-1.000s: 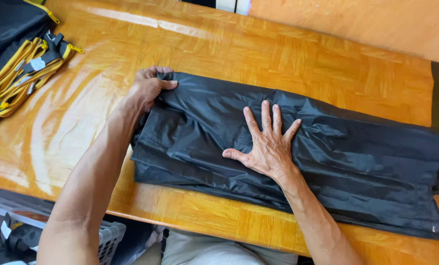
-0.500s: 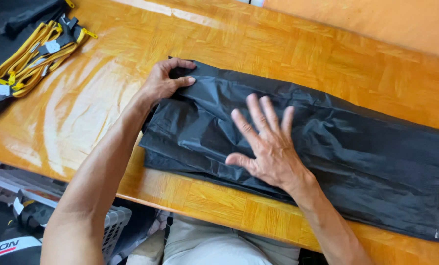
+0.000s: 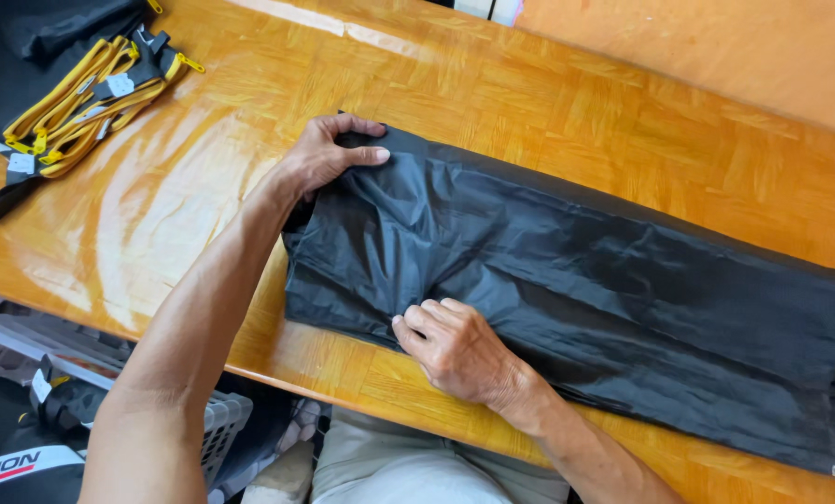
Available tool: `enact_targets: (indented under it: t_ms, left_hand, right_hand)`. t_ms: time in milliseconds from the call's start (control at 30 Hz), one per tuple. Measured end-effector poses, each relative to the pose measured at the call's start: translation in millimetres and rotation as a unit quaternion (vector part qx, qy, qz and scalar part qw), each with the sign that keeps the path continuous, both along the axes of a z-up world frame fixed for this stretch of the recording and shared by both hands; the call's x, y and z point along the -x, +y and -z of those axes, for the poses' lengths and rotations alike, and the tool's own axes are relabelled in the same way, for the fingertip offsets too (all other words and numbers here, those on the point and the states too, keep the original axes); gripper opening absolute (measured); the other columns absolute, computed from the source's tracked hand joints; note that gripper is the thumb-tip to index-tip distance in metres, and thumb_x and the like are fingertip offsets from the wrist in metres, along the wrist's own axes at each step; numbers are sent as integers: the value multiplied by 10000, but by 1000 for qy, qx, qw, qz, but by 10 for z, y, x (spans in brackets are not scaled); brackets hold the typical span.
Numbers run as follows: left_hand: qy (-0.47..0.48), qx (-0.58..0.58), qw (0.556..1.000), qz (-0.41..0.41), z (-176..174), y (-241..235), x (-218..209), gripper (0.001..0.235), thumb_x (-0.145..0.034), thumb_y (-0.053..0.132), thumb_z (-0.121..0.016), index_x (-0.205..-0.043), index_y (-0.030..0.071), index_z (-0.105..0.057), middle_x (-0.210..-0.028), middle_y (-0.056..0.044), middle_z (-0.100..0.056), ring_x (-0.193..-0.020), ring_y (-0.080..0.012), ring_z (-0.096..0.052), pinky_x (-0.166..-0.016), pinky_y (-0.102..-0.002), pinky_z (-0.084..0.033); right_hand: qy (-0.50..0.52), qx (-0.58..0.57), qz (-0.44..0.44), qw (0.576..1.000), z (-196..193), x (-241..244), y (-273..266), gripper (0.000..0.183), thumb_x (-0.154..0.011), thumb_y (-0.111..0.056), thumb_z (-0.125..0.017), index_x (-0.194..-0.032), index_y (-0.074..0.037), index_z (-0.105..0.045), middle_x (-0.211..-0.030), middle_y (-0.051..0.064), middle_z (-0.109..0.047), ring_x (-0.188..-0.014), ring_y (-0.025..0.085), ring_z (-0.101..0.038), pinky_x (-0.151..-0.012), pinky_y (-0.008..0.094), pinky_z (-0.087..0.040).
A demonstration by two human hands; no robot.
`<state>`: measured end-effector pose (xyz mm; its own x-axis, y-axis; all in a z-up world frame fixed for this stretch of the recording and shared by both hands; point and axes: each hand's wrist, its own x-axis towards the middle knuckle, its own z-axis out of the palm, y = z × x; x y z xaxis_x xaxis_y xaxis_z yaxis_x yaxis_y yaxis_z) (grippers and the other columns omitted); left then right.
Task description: The person folds a large black fabric sheet on a wooden table. They smooth the material with their hands, fold it in half lengthwise, and then roll it tightly into a cylindrical bundle.
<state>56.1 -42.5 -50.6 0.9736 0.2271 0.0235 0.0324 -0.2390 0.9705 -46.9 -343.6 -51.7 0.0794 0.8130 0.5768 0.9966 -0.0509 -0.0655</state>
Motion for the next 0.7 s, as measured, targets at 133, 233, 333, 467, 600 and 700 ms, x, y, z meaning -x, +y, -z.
enact_targets:
  t_ms: [133, 233, 333, 467, 600, 700]
  left_hand:
    - [-25, -11, 1000, 5, 245, 79, -194, 510, -644, 162, -979, -1120, 140, -795, -1089, -119, -728, -924, -180, -694, -791, -246, -587]
    - [-7, -16, 1000, 1, 262, 56, -179, 523, -632, 169, -985, -1120, 187, -798, -1077, -89, -712, -950, -160, -683, -794, -241, -573]
    - [-15, -26, 1000, 1, 316, 77, -154, 535, -626, 184, -984, -1126, 192, -795, -1075, -77, -706, -955, -158, -666, -823, -251, -547]
    - [-34, -49, 998, 23, 370, 102, -125, 587, -623, 235, -994, -1170, 202, -783, -1126, -77, -707, -1038, -149, -646, -907, -258, -510]
    - [-75, -7, 996, 50, 311, 127, -57, 709, -656, 236, -982, -1309, 165, -716, -1341, -143, -650, -1312, -237, -569, -1116, -349, -427]
    - [-33, -77, 996, 29, 120, 120, 14, 980, -602, 329, -1016, -1463, 158, -579, -1450, -171, -580, -1430, -328, -463, -1203, -444, -340]
  right_hand:
    - [45, 15, -5, 999, -166, 4, -30, 222, -1050, -238, -533, -1024, -63, -667, -811, 49, -471, -677, 246, -521, -589, 368, -439]
    - [174, 73, -15, 982, -392, -25, -71, 369, -977, -432, -655, -1045, -71, -689, -900, 67, -538, -764, 282, -578, -661, 385, -468]
    - [219, 82, 37, 972, -682, -222, -19, 544, -885, -536, -734, -1154, -64, -700, -1004, 123, -616, -892, 328, -616, -775, 439, -495]
    - [49, 71, 230, 969, -827, -729, 147, 701, -936, -626, -632, -1431, -132, -588, -1472, 228, -404, -1327, 475, -383, -958, 655, -330]
    - [122, 215, 274, 930, -509, -1029, 270, 928, -870, -793, -535, -1605, -253, -364, -1677, 272, -173, -1534, 530, -120, -1069, 862, 16]
    - [162, 240, 286, 914, -433, -951, 289, 992, -857, -823, -514, -1623, -226, -311, -1680, 281, -154, -1540, 517, -96, -1081, 855, 18]
